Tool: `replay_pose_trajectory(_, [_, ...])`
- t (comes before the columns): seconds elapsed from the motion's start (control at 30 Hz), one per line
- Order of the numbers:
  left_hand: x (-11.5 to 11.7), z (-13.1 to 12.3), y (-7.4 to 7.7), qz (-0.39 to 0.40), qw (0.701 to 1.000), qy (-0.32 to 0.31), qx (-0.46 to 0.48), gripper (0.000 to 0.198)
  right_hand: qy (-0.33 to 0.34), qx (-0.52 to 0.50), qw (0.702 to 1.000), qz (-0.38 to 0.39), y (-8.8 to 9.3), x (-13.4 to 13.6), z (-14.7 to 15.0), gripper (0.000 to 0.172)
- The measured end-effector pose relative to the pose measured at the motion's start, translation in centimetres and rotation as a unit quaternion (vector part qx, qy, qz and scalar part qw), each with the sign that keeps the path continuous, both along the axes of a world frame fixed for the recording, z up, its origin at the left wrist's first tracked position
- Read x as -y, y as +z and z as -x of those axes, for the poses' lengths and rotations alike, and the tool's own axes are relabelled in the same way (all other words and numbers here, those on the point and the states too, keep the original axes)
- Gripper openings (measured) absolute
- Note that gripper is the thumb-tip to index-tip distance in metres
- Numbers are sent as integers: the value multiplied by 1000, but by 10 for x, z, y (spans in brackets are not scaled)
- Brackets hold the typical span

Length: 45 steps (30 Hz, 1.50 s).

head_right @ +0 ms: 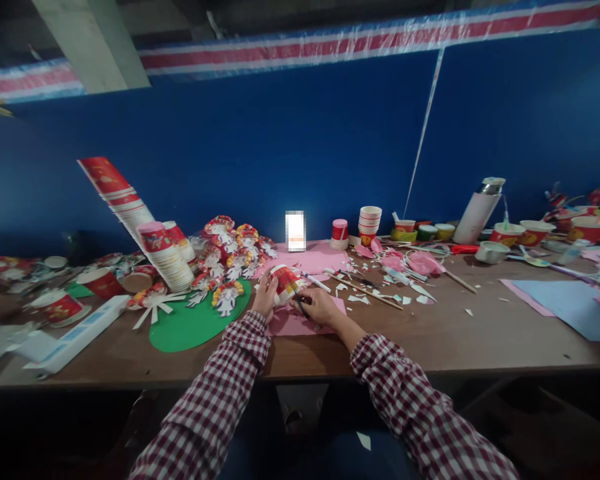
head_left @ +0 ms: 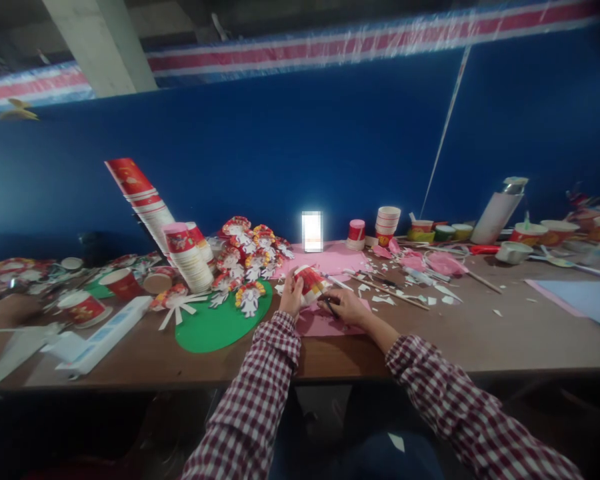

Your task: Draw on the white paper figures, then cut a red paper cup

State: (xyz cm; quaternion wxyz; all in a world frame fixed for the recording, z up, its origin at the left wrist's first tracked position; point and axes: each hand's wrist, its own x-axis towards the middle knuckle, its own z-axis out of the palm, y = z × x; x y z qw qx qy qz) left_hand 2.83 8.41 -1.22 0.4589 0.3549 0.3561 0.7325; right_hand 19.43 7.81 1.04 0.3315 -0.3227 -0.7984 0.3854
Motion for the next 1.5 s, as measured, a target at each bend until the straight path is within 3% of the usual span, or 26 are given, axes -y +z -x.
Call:
replay_pose_trajectory(0.53, [0, 0, -2, 9, 1000, -8, -5, 29, 5, -18, 1000, 22, -4, -3, -1, 34])
replay_pose_trajectory(0.9, [6, -1, 9, 44, 996, 47, 62, 50, -22, 44, 999, 0, 1, 0, -1, 30])
replay_pose_trajectory(1.1, [12, 7, 22, 80, 984, 46, 152, 28, -29, 62, 998, -9, 0, -1, -2, 30])
replay_pose_trajectory(1.5, [14, 14, 31, 76, 977, 45, 194, 29, 27, 75, 997, -4, 5, 4, -3, 33])
